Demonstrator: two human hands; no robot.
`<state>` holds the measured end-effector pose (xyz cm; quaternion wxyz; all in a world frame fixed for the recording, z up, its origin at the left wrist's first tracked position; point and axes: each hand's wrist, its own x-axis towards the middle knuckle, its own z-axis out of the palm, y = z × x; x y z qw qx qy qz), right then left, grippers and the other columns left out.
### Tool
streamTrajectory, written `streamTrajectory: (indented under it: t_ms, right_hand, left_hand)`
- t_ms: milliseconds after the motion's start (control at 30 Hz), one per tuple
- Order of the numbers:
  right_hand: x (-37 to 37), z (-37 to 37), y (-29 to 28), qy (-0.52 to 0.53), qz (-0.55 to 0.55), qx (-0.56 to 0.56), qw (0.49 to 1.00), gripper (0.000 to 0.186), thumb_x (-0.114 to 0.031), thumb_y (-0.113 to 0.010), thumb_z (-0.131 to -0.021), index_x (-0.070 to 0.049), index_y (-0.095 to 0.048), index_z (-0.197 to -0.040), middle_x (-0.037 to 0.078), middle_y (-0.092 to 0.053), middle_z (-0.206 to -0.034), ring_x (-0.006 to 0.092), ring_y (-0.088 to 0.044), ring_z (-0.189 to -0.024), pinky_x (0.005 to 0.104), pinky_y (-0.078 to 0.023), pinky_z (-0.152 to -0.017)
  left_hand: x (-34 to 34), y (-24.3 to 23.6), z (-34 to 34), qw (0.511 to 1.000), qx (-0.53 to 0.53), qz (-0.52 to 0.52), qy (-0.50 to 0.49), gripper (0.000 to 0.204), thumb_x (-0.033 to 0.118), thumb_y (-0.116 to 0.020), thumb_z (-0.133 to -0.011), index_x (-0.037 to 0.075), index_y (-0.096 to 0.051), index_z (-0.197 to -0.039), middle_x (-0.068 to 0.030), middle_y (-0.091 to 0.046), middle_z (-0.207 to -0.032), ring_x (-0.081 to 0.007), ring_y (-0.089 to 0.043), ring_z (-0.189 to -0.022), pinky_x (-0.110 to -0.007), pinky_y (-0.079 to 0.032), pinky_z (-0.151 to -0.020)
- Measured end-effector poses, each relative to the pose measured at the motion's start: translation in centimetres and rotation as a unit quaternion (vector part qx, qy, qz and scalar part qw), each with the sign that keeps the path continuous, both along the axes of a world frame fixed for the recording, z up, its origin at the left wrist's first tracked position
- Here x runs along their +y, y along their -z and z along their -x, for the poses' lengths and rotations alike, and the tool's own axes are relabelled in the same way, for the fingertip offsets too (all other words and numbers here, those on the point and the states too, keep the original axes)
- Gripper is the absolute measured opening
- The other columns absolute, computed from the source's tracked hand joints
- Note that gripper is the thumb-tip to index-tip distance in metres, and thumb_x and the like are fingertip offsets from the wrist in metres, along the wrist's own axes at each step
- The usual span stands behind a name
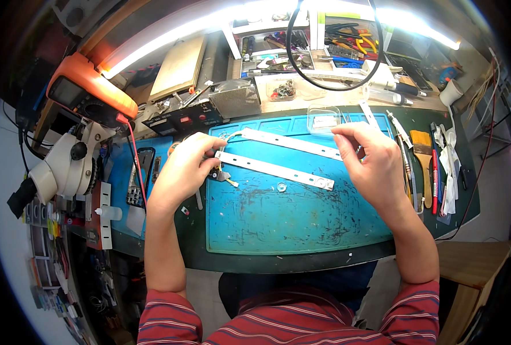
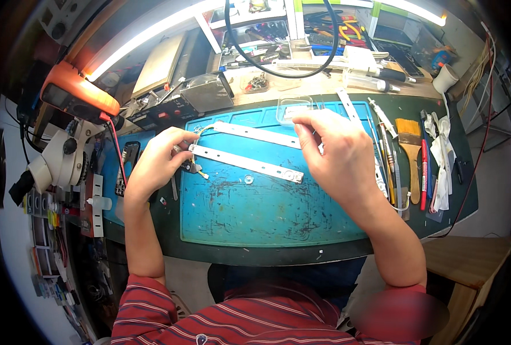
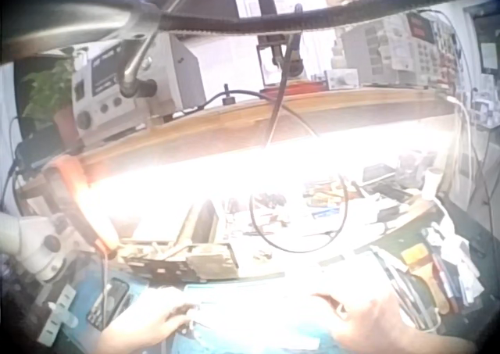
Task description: The person retrieves a small plastic bag from a shelf and moves to a workbench. They use tweezers to handle small components on a white LED strip, placing them into circular recesses. The person repeatedly inspects the strip and adjusts the components with the tweezers.
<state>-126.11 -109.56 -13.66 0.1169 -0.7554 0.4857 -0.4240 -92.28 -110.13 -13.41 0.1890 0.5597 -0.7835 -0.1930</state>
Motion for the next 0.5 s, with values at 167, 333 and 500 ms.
streamTrajectory:
  t_ms: [167,333,500]
  right_hand:
    - [-0.1,0.0,0.1,-0.003,0.000,0.001,1.000,0.010,-0.010,-0.070,-0.094,-0.005,-0.074,-0.102,0.011,-0.075,-0.094,0.0294,-0.072,-0.080,0.0379,-0.055,-0.071]
    - [-0.1,0.3,0.0,0.003,-0.001,-0.004,1.000,0.010,-0.011,-0.070,-0.094,-0.006,-0.074,-0.102,0.011,-0.075,-0.094,0.0286,-0.072,-0.078,0.0372,-0.055,-0.070]
    - [-0.2,0.4,-0.3,0.013,-0.001,-0.012,1.000,0.010,-0.013,-0.069,-0.095,-0.007,-0.075,-0.101,0.010,-0.075,-0.091,0.0277,-0.071,-0.076,0.0373,-0.055,-0.068]
  left_hand:
    - [0.0,0.0,-0.1,1.000,0.002,-0.006,0.006,0.030,-0.002,-0.073,-0.088,0.000,-0.069,-0.117,-0.0117,-0.067,-0.103,-0.0212,-0.069,-0.089,-0.033,-0.056,-0.078]
    - [0.4,-1.0,-0.1,0.999,0.034,-0.014,-0.009,0.023,-0.001,-0.073,-0.088,0.000,-0.073,-0.111,-0.0090,-0.067,-0.098,-0.0186,-0.067,-0.086,-0.030,-0.054,-0.075]
    - [2.3,-4.5,0.8,0.988,0.050,-0.124,0.077,0.023,0.000,-0.074,-0.087,0.002,-0.076,-0.110,-0.0058,-0.067,-0.096,-0.0161,-0.064,-0.087,-0.028,-0.051,-0.075]
